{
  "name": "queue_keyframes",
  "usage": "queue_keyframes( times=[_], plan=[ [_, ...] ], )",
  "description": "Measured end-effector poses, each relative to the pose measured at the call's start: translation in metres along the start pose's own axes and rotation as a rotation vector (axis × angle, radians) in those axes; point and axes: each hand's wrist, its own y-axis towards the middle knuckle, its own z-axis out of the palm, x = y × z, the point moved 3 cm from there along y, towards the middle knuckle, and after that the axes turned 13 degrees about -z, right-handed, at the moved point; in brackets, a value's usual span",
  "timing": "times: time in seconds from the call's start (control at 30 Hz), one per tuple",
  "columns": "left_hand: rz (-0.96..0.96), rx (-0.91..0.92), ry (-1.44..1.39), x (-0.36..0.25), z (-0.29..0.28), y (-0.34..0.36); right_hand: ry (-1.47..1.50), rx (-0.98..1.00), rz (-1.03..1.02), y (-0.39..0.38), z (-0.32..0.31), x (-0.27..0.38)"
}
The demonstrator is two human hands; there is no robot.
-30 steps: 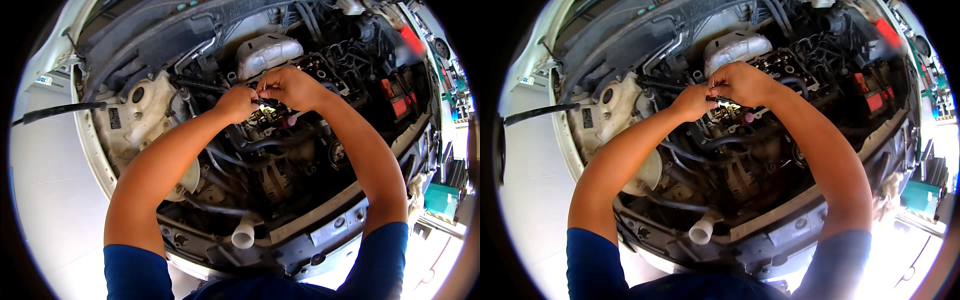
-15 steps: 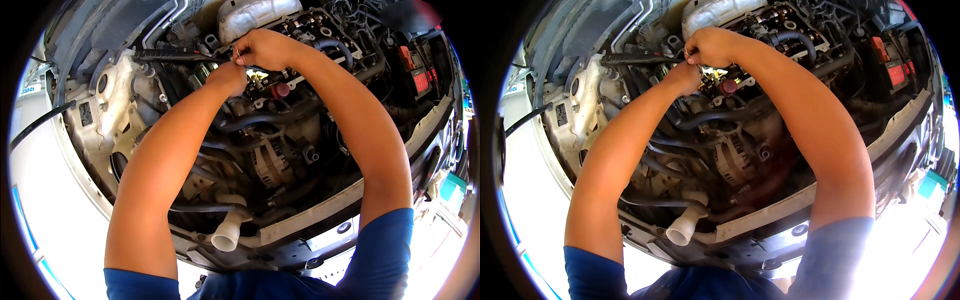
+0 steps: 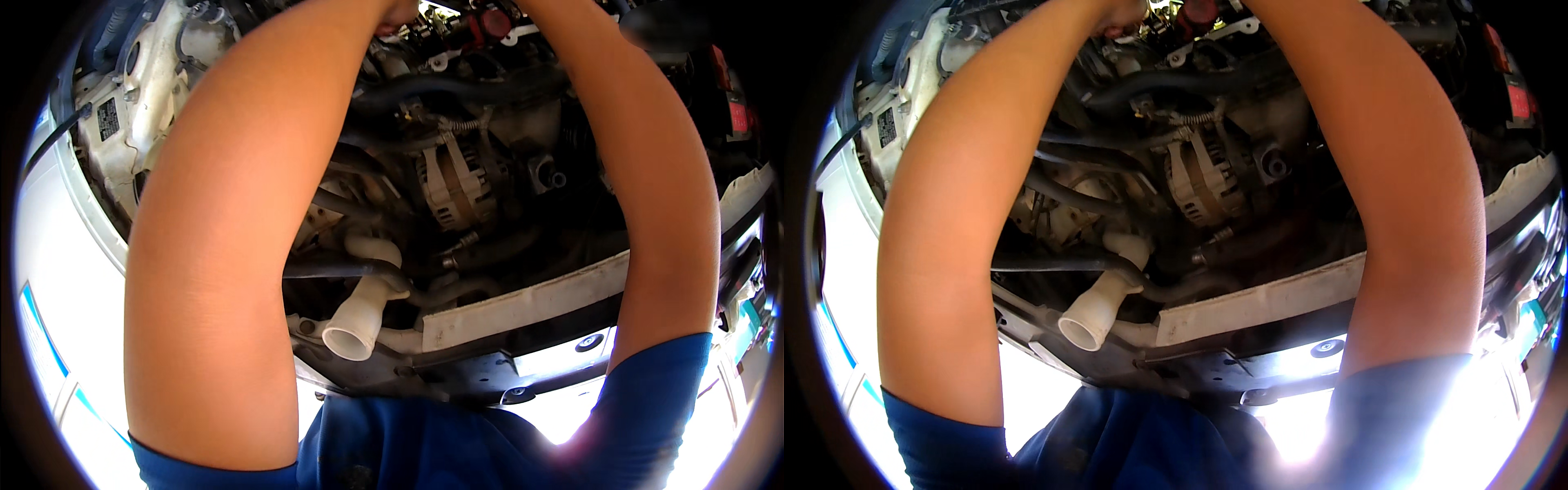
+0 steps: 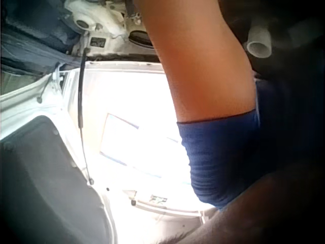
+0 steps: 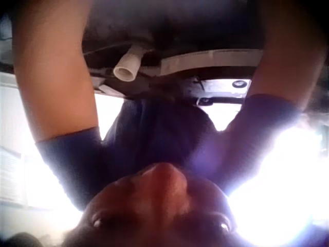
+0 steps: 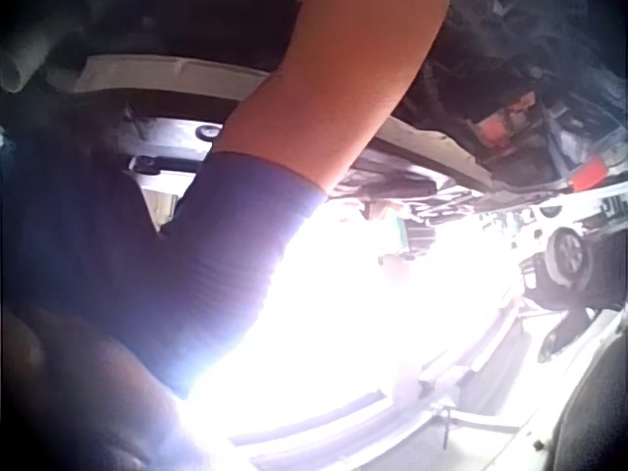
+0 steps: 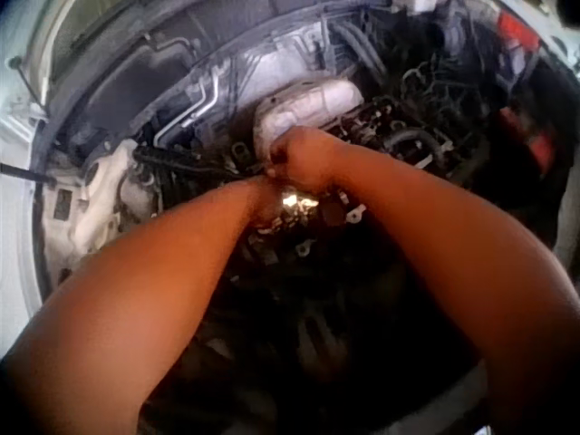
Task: The person works on the internal components of an open car engine, using a flashlight and a screwdriver to work on a specific part within the engine block, and handles a small plastic tube and a circular metal component.
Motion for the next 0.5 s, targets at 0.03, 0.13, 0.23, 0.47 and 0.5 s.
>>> queue_keyframes(
  times=[0.03, 0.13, 0.23, 0.47, 0.5],
  plan=[
    [0.007, -0.018, 0.012, 0.000, 0.000, 0.004, -0.017, -0.008, -0.029, 0.001, 0.001, -0.003],
    [0.018, -0.074, 0.044, 0.001, 0.004, 0.014, -0.064, -0.019, -0.052, 0.004, 0.004, -0.008],
    [0.030, -0.141, 0.085, 0.005, 0.008, 0.023, -0.103, -0.011, -0.069, 0.008, 0.011, -0.009],
    [0.026, -0.371, 0.136, 0.017, 0.027, 0.035, -0.127, -0.025, -0.141, 0.010, 0.019, -0.013],
    [-0.025, -0.343, 0.090, 0.018, 0.028, 0.034, -0.121, -0.025, -0.135, 0.010, 0.019, -0.014]
  ],
)
